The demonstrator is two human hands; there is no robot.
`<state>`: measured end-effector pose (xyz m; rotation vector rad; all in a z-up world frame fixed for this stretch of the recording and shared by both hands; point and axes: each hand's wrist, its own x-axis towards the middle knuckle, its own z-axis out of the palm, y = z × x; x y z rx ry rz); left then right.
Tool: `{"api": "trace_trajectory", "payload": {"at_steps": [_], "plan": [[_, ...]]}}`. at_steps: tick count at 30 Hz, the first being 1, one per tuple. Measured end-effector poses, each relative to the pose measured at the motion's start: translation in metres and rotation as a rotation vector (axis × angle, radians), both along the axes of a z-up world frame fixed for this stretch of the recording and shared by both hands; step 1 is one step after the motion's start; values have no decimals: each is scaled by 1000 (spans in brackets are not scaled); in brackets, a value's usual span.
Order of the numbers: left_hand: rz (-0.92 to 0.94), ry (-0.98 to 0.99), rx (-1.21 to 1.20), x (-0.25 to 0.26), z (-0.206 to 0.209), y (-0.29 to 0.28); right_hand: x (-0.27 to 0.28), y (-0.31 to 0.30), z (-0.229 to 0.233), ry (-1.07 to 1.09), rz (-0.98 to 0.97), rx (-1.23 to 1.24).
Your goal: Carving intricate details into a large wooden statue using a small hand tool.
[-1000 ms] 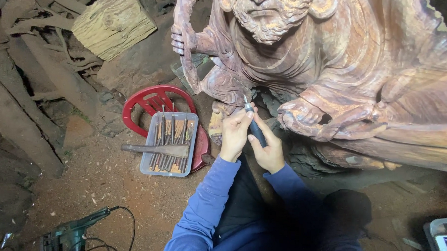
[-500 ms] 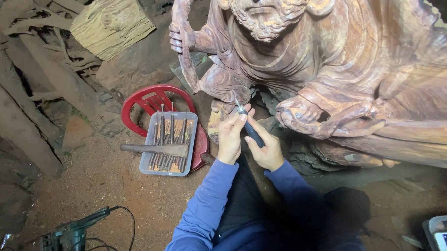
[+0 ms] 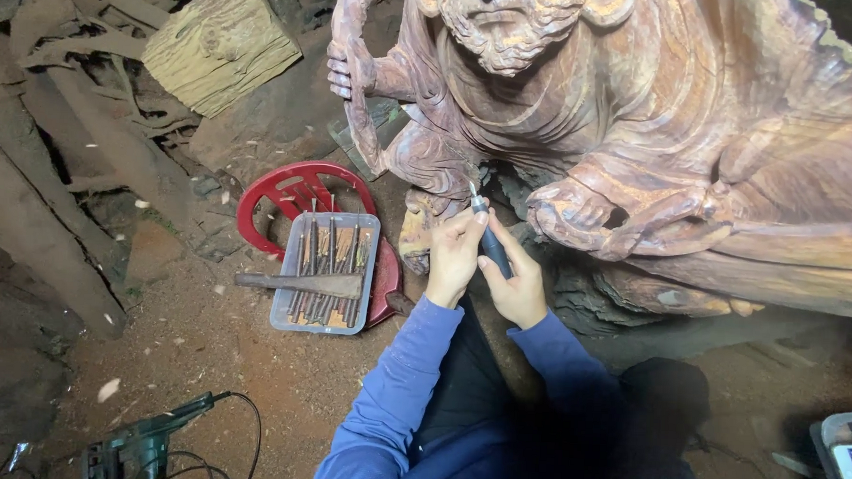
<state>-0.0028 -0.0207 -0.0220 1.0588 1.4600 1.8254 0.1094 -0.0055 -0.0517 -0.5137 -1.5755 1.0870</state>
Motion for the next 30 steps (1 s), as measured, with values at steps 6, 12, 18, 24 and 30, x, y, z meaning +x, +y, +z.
{"api": "trace_trajectory", "payload": {"at_steps": [6,12,18,24,30], "plan": [[-104,39,107,-11,18,-33,-12,-15,-19,35,13,50],[-93,-26,208,-47,14,-57,-34,1,-15,-89,91,365],[-367,-657,305,-78,-4,-43,-50,9,62,-314,183,548],[-453,-767,299,-98,0,-49,-71,-25,89,-414,107,541],[-470,-731,324,-108,-4,-49,-80,-31,84,-418,65,566]]}}
